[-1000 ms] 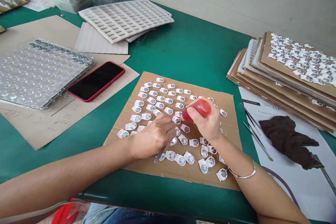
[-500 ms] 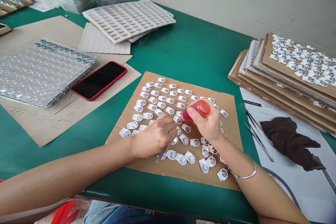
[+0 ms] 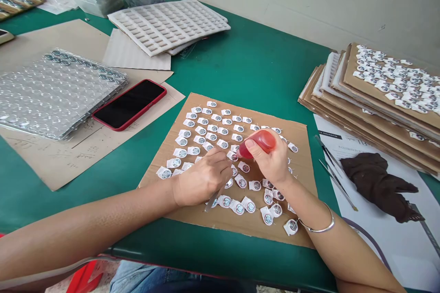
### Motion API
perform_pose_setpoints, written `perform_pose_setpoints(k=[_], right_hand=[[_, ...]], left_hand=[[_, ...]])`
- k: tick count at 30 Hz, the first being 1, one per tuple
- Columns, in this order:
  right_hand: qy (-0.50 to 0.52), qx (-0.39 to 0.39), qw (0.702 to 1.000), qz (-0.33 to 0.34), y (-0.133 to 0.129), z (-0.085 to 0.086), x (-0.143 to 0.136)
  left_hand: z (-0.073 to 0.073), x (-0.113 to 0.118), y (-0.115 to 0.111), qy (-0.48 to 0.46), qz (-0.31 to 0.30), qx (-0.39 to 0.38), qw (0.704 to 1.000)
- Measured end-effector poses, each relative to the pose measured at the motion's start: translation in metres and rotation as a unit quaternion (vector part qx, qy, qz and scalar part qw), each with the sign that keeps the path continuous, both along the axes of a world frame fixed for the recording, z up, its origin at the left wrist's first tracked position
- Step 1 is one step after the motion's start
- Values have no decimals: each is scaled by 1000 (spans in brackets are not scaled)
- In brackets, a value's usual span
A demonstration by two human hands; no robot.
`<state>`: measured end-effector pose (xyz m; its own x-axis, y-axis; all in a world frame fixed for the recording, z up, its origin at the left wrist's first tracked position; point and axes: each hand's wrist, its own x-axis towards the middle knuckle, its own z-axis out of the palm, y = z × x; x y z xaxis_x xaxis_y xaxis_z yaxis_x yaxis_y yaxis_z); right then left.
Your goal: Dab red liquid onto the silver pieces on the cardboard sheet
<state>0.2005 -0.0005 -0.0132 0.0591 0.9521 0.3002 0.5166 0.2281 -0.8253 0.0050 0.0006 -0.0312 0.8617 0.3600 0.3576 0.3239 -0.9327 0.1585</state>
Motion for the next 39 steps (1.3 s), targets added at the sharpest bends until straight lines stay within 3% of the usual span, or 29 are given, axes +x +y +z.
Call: perform_pose_setpoints(k=[39], right_hand=[[-33,58,997,-49,5,-8,4]], left_hand=[[0,1,-1,10,8,20,1000]])
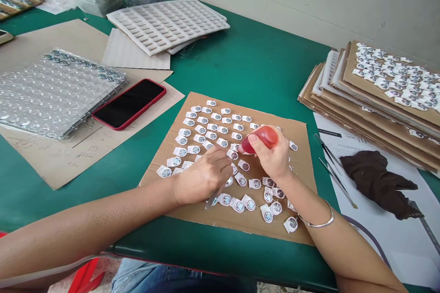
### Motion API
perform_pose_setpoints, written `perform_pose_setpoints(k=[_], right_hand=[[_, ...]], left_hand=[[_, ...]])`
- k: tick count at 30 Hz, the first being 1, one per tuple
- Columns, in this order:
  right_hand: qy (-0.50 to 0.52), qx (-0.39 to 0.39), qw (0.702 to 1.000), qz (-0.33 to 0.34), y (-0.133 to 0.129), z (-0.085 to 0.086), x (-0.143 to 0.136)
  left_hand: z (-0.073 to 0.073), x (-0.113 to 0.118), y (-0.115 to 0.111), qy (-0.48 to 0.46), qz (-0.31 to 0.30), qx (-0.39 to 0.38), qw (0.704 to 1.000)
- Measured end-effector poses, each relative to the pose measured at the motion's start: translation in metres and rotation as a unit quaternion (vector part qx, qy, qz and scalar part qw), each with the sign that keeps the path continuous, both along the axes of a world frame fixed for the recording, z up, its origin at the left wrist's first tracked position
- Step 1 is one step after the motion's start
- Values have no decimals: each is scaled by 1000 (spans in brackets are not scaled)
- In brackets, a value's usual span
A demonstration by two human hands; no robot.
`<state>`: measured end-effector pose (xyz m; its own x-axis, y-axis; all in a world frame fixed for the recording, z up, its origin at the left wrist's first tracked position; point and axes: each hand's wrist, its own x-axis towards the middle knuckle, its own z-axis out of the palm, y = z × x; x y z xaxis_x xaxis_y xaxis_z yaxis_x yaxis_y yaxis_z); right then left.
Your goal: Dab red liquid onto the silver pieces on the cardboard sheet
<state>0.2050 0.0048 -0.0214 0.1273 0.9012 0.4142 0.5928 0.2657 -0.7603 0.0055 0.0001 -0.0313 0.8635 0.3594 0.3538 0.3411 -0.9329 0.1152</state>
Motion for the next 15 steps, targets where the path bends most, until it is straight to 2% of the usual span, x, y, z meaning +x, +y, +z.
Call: perform_pose_setpoints(k=[5,15], right_hand=[[-6,8,1000,1,0,0,1],[-21,14,1000,9,-3,3,0]], left_hand=[[0,0,3,-14,-6,-21,1000],[-1,-1,8,-87,-26,-137,986]])
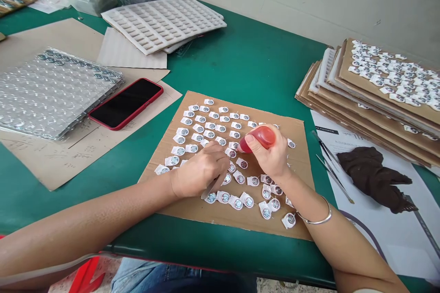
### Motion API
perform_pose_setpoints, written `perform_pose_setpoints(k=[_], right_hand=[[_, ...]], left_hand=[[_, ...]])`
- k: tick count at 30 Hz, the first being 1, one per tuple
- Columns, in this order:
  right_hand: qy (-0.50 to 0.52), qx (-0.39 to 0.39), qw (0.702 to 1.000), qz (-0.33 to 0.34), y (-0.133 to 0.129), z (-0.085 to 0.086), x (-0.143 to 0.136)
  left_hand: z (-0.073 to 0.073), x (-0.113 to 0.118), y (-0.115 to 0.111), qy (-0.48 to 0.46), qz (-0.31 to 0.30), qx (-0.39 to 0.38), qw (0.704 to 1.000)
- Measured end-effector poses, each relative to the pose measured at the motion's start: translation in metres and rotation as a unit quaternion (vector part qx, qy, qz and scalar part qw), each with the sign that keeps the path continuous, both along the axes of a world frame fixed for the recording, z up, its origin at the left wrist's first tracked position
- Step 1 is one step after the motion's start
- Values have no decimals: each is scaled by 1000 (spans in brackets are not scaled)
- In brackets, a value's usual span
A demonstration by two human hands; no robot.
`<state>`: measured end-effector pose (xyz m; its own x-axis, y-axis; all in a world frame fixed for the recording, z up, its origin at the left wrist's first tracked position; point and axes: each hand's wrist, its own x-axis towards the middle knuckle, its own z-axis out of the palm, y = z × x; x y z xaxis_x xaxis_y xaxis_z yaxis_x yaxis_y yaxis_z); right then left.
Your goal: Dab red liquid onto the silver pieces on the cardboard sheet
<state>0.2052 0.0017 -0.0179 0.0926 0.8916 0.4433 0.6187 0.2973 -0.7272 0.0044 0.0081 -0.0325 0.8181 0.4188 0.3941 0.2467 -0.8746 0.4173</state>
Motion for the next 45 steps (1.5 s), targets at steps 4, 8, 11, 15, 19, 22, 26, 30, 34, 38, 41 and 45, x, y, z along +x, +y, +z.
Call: perform_pose_setpoints(k=[4,8,11,15,19,22,26,30,34,38,41,45], right_hand=[[-8,2,1000,7,-1,2,-1],[-15,14,1000,16,-2,3,-1],[-20,18,999,22,-3,3,0],[-20,18,999,33,-4,4,0],[-24,8,998,56,-4,5,1],[-30,-8,996,78,-2,8,1],[-44,-41,995,79,3,14,0],[-34,-68,993,85,-3,17,3],[41,-31,998,27,-26,15,7],[66,-6,998,-21,-43,8,10],[50,1,998,-37,-44,2,10],[42,12,997,-58,-43,-5,10]], left_hand=[[7,2,1,-11,14,-41,999],[11,3,3,-37,27,-90,995],[14,4,4,-47,29,-119,991],[16,3,6,-52,34,-144,988],[16,4,9,-62,77,-185,978],[16,5,11,-58,116,-228,965],[19,6,14,-46,150,-301,941],[21,5,16,-50,152,-338,928],[20,4,18,-60,142,-329,932],[21,3,18,-55,146,-344,926],[23,2,17,-46,157,-357,920],[23,2,16,-36,159,-366,916]])
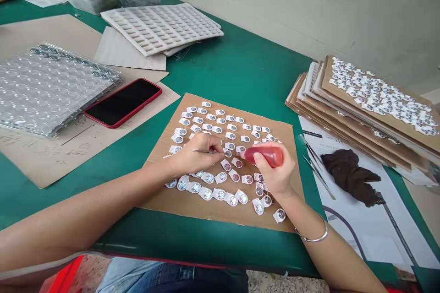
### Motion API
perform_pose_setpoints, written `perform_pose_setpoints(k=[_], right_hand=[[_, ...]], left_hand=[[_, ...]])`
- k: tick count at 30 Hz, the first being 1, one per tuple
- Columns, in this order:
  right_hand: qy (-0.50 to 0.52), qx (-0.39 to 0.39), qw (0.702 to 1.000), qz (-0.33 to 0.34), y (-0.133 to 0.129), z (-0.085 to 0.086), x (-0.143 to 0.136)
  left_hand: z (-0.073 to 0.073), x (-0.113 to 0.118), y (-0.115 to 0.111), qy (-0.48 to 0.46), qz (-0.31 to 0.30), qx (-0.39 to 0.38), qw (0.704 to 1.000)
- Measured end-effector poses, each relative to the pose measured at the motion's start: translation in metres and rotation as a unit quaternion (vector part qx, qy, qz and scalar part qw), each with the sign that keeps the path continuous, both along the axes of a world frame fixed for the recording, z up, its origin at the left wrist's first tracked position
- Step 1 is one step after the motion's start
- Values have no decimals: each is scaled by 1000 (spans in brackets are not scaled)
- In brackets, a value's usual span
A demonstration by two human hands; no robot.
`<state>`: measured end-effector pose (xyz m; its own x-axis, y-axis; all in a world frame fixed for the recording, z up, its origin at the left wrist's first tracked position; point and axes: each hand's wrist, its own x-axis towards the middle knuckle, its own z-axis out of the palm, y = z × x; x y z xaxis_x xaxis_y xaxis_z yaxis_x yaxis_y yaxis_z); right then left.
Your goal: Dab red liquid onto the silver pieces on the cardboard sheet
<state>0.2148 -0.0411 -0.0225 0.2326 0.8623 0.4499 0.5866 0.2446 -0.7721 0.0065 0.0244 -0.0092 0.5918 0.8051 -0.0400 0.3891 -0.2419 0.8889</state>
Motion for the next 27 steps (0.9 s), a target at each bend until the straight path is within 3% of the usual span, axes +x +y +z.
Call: perform_pose_setpoints(k=[27], right_hand=[[1,-12,999,30,0,-4,-1]], left_hand=[[-3,-1,-1,-4,5,10,1000]])
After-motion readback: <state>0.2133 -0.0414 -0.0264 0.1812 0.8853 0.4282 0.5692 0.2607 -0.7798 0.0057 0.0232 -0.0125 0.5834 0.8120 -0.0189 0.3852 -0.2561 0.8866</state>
